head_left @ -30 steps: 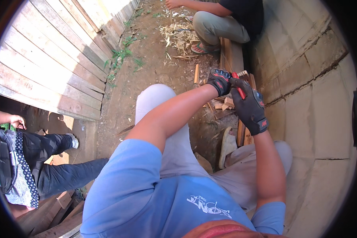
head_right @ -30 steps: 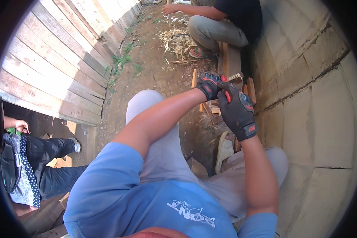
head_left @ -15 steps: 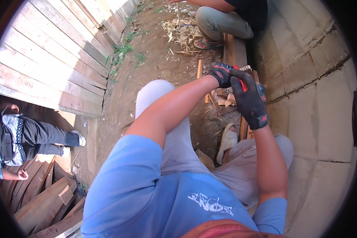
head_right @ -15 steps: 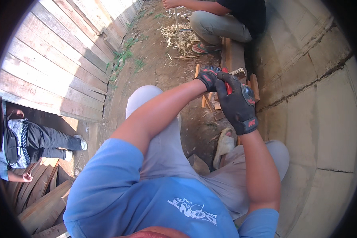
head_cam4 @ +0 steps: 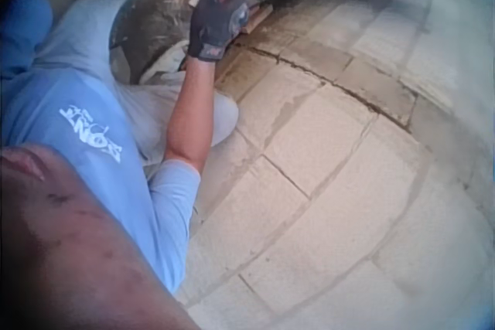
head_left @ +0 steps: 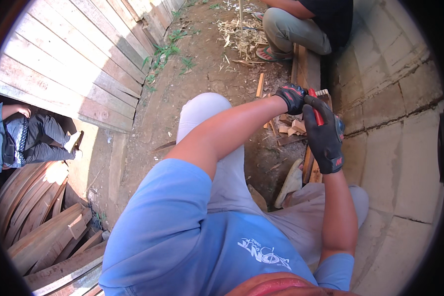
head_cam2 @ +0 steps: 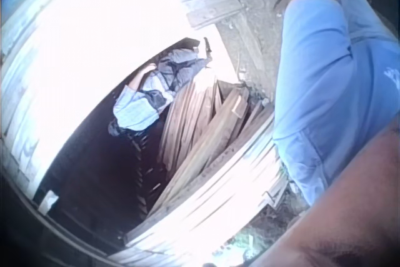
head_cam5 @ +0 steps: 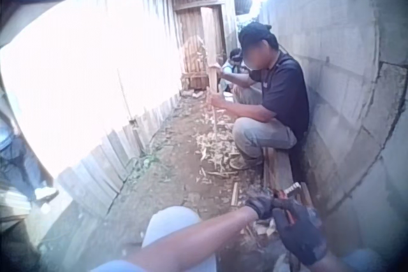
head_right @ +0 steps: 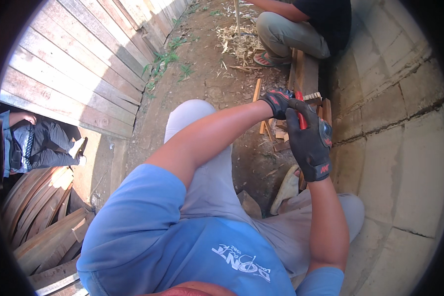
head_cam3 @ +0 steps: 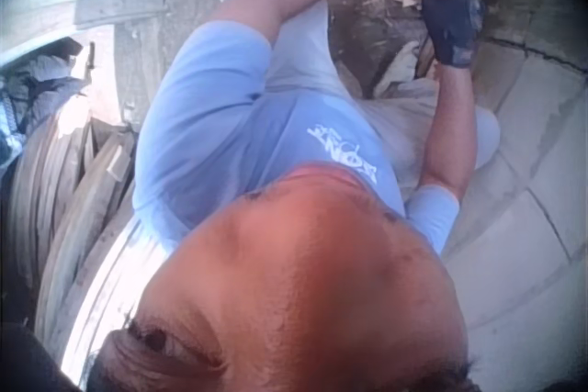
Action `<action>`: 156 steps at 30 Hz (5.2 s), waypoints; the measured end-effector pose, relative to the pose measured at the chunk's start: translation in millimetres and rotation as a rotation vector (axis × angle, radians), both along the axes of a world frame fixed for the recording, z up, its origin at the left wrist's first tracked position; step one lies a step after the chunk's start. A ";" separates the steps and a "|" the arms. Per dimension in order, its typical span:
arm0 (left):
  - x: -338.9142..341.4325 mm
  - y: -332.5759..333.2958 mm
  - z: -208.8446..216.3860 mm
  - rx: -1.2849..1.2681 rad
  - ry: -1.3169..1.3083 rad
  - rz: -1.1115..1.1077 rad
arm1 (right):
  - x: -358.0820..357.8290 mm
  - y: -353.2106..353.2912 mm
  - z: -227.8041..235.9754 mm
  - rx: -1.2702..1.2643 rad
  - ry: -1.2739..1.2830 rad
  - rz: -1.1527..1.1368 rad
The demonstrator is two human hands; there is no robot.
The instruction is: The person sits on the ground and uses a hand saw to cut a long wooden stick into smaller pieces. They hold the wood steady with their left hand and saw with their right hand, periodically adjusting the wood's position to complete the cuts.
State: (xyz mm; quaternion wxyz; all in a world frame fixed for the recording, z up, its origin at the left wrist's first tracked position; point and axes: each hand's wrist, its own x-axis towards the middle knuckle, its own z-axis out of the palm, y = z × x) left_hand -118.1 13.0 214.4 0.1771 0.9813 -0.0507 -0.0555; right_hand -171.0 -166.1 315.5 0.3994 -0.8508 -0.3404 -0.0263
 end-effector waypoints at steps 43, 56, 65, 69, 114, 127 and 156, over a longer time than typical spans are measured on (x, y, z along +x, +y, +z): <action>105.5 -51.2 -22.7 -0.102 -0.297 -0.301 | 52.9 -108.5 24.1 0.183 -0.089 0.007; 91.9 -25.3 30.1 -0.088 -0.231 -0.613 | 4.2 -90.6 71.8 0.146 -0.145 -0.160; 51.7 -26.7 47.7 -0.069 -0.320 0.064 | -68.9 -77.5 228.3 0.329 -0.099 -0.372; 40.9 -9.2 88.9 -0.128 -0.392 0.076 | -114.8 -189.9 251.9 0.083 -0.366 -0.416; -451.1 270.9 334.8 -0.398 -1.441 1.139 | -319.6 -471.6 205.8 0.308 -0.449 -1.137; -395.4 236.1 337.5 -0.478 -1.436 0.955 | -322.4 -476.2 204.0 0.342 -0.379 -1.183; -343.8 255.3 330.7 -0.379 -1.322 0.860 | -314.9 -496.0 203.4 0.402 -0.538 -1.099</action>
